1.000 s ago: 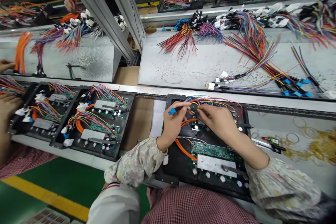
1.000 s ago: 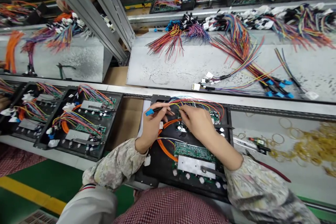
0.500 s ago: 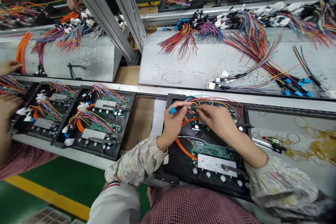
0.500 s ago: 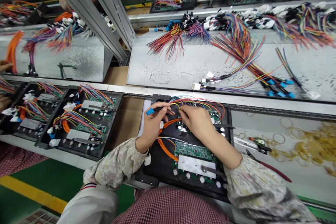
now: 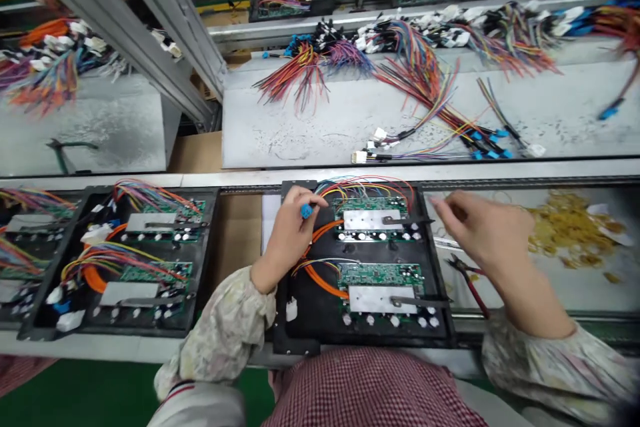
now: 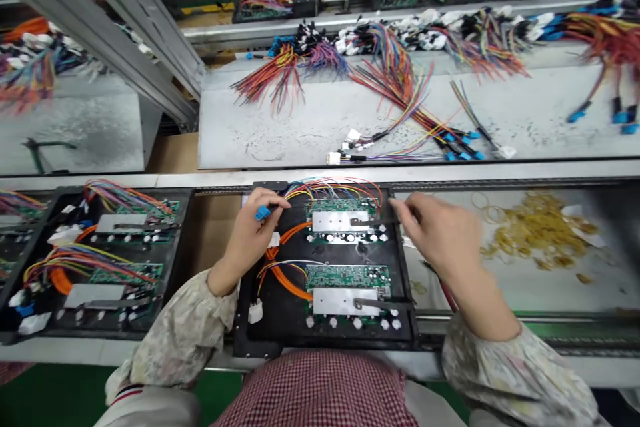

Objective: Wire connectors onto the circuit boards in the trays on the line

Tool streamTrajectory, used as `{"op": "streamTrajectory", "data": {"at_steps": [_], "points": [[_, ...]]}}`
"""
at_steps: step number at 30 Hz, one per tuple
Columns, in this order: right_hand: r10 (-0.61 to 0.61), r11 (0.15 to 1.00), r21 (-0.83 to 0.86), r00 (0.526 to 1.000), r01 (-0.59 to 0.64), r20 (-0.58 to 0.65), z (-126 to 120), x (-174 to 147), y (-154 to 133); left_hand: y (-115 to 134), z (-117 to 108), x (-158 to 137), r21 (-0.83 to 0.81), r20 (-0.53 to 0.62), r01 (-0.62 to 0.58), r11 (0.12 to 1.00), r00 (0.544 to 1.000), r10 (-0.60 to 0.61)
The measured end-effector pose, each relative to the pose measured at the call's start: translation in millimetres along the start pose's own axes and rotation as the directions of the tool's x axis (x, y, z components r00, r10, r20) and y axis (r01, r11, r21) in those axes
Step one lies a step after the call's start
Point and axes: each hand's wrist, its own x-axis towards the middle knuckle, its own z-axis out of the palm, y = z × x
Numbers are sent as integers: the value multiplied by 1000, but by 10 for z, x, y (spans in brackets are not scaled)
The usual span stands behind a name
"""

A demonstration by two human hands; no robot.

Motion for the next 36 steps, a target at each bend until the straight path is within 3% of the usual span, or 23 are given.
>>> {"op": "streamTrajectory", "data": {"at_steps": [2,4,7,10,20,24,29,32,36], "points": [[95,994,50,994,-92,-54,45,8,166,-22,-77,36,301,145,-166,939,981,127],[84,976,205,996,-79,-16,117,12,232,-54,-111,57,486,269,-289,825,947,174],[23,936,349,999,-38,46,234,9,223,-104,-97,70,639,338,-365,677,924,179],[-11,936,353,998,-13,66,297,7,209,-138,-58,78,689,341,-369,623,924,171],[-140,941,327,981,90,133,286,25,186,-210,-18,72,698,286,-322,639,944,164],[-55,941,338,989,6,136,149,145,363,-193,-20,66,658,250,-297,693,953,171],[90,986,138,995,-96,45,102,740,480,-149,-44,72,602,186,-283,746,959,213],[21,1000,-25,993,-18,117,270,1198,328,-97,-79,94,585,155,-295,756,955,252],[-55,998,-17,980,59,190,504,1583,109,11,-158,93,566,171,-321,759,947,273]]}}
